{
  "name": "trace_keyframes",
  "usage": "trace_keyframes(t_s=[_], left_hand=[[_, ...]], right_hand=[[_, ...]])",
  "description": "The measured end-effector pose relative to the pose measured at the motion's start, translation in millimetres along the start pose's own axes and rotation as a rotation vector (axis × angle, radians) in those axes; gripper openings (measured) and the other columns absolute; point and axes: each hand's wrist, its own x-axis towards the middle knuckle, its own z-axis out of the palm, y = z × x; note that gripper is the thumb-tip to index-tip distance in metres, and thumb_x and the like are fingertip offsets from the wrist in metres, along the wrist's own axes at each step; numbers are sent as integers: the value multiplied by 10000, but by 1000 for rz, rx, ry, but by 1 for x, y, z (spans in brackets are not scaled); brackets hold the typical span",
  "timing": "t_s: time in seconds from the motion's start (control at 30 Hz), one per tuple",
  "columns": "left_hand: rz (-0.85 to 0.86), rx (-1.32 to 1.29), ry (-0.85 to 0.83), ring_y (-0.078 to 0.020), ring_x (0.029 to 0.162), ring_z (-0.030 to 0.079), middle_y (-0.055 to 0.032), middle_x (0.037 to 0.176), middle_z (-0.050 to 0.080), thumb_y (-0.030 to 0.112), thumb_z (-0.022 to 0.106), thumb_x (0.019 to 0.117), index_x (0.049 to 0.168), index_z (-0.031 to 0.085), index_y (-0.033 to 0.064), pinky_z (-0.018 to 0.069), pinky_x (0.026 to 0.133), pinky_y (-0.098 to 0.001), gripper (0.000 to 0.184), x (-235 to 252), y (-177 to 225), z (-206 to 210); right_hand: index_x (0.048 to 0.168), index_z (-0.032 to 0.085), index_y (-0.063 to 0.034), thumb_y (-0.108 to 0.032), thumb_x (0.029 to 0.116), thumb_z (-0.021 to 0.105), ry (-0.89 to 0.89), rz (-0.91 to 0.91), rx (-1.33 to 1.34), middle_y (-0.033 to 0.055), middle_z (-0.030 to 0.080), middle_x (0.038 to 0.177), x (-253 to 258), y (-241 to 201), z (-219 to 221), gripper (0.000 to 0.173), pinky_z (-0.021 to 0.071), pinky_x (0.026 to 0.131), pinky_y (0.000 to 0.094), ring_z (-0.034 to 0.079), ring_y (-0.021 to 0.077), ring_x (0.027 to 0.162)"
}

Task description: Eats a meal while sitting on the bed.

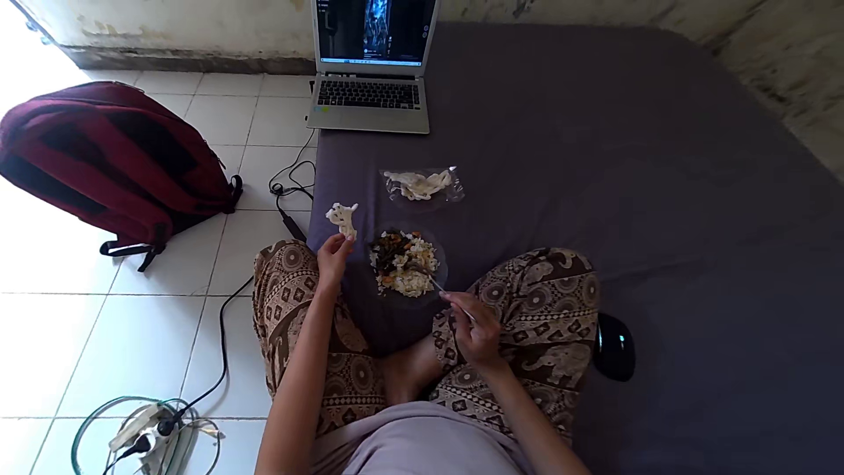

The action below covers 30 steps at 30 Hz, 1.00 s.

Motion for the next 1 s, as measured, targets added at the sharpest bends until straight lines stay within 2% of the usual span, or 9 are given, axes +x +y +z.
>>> trace_keyframes(t_s=[0.07, 0.13, 0.27, 0.43, 0.67, 0.8, 1.0], left_hand=[[-2, -2, 1, -111, 870, 625, -179, 1097, 658, 92, 570, 1039, 1270, 561, -94, 511, 801, -258, 297, 0, -1, 0], [-7, -3, 2, -113, 876, 623, -181, 1104, 657, 90, 567, 1041, 1276, 554, -98, 508, 804, -260, 301, 0, -1, 0], [-14, -14, 15, -120, 887, 626, -187, 1112, 653, 87, 562, 1043, 1276, 554, -100, 511, 814, -262, 299, -1, 1, 0], [-23, -4, 19, -108, 866, 618, -179, 1099, 654, 90, 570, 1040, 1276, 559, -90, 507, 800, -255, 297, 0, 0, 0], [-11, -5, 22, -108, 869, 616, -177, 1096, 658, 90, 565, 1041, 1276, 558, -97, 505, 810, -266, 301, -2, 2, 0], [-12, -4, 18, -113, 870, 620, -177, 1092, 663, 98, 567, 1042, 1278, 557, -91, 506, 813, -270, 303, 0, 1, 1], [-10, -25, 26, -95, 843, 616, -156, 1068, 663, 88, 571, 1038, 1258, 566, -89, 507, 793, -253, 282, 0, 0, 0]], right_hand=[[1037, 670, 18, -90, 1047, 506, -67, -42, 15, 143, 724, 990, 1, 1, 2, 197, 485, 994, 175, 688, 135, 1042], [1018, 696, 43, -65, 1017, 530, -86, -43, -12, 170, 737, 977, 2, 4, 5, 198, 497, 979, 188, 707, 169, 1012], [989, 719, 97, -22, 981, 532, -42, 46, -62, 207, 748, 966, 10, 9, 8, 221, 516, 951, 200, 729, 196, 968], [1011, 720, 121, -11, 986, 518, -1, 129, -95, 221, 747, 973, 17, 15, 9, 243, 536, 923, 219, 737, 214, 941], [1023, 709, 148, -15, 1000, 497, 60, 229, -85, 234, 744, 964, 18, 10, -2, 268, 551, 916, 236, 742, 201, 929], [1012, 703, 153, -15, 1001, 502, 58, 213, -72, 231, 740, 950, 15, 12, -6, 262, 536, 928, 213, 735, 179, 936], [985, 722, 101, -42, 991, 516, -29, 142, -76, 198, 744, 926, 9, 7, -2, 251, 541, 899, 203, 729, 174, 901]])
